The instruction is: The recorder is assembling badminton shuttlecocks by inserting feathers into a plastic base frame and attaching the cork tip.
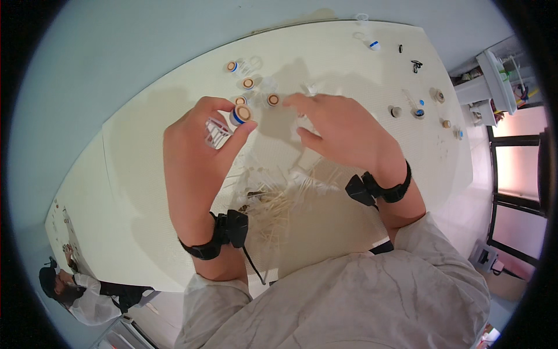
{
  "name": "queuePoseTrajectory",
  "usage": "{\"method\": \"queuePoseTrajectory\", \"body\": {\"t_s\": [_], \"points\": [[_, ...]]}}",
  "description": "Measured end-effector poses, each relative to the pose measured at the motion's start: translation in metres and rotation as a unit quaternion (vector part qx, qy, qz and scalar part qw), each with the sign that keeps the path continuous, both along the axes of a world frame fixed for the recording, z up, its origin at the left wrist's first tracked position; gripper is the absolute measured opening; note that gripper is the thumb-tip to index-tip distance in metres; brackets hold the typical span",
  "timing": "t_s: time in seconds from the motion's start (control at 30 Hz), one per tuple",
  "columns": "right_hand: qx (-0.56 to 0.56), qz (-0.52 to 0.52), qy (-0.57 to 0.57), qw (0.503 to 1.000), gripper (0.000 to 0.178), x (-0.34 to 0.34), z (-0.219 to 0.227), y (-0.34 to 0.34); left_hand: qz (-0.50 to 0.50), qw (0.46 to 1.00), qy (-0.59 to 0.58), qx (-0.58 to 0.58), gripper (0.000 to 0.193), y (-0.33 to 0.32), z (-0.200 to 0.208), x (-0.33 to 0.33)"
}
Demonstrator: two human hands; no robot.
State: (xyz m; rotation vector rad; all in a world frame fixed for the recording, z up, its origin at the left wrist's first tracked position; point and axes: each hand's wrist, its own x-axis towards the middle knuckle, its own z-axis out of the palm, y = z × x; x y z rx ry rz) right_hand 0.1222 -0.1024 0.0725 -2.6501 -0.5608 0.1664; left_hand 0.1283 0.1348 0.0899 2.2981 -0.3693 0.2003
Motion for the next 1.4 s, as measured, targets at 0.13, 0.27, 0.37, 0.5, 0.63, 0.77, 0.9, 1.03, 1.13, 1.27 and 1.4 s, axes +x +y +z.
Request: {"method": "queuePoseTrajectory", "body": {"t_s": [0.13,0.27,0.37,0.5,0.63,0.77,0.9,1.03,1.13,1.27,1.4], "points": [[0.191,0.010,-0.055,0.980,0.048,0.003,0.015,0.001,-0.046,0.998,0.036,0.039,0.040,0.001,-0.009,-0.001],[0.353,0.054,-0.069,0.932,0.054,-0.006,0.024,0.004,-0.120,0.987,0.101,0.025,0.051,-0.014,-0.005,-0.003],[0.395,0.081,-0.076,0.912,0.054,-0.008,0.023,0.012,-0.157,0.982,0.084,-0.056,0.054,-0.018,-0.007,-0.005],[0.387,0.081,-0.087,0.914,0.051,-0.008,0.025,0.006,-0.164,0.976,0.096,-0.105,0.062,-0.020,-0.005,-0.007],[0.399,0.060,-0.092,0.910,0.046,-0.010,0.027,0.003,-0.167,0.973,0.093,-0.126,0.062,-0.023,-0.002,-0.008],[0.361,0.041,0.008,0.932,0.053,-0.010,0.023,0.011,-0.182,0.972,0.091,-0.113,0.060,-0.026,-0.008,-0.010],[0.288,0.039,-0.047,0.956,0.047,-0.008,0.014,0.017,-0.139,0.987,0.025,-0.075,0.054,-0.030,-0.013,-0.004],[0.397,0.005,-0.059,0.916,0.040,0.008,0.002,0.018,0.025,0.998,-0.018,-0.050,0.033,-0.012,0.006,-0.006],[0.206,-0.022,-0.201,0.957,0.036,0.034,-0.036,0.009,0.111,0.984,-0.043,-0.135,0.025,-0.007,0.012,-0.002],[0.112,0.027,-0.231,0.966,0.037,0.036,-0.075,0.027,0.115,0.981,-0.070,-0.143,0.026,-0.004,0.009,-0.003],[0.070,0.028,-0.296,0.952,0.032,0.038,-0.095,0.037,0.093,0.984,-0.046,-0.145,0.027,-0.009,0.010,-0.005]]}}
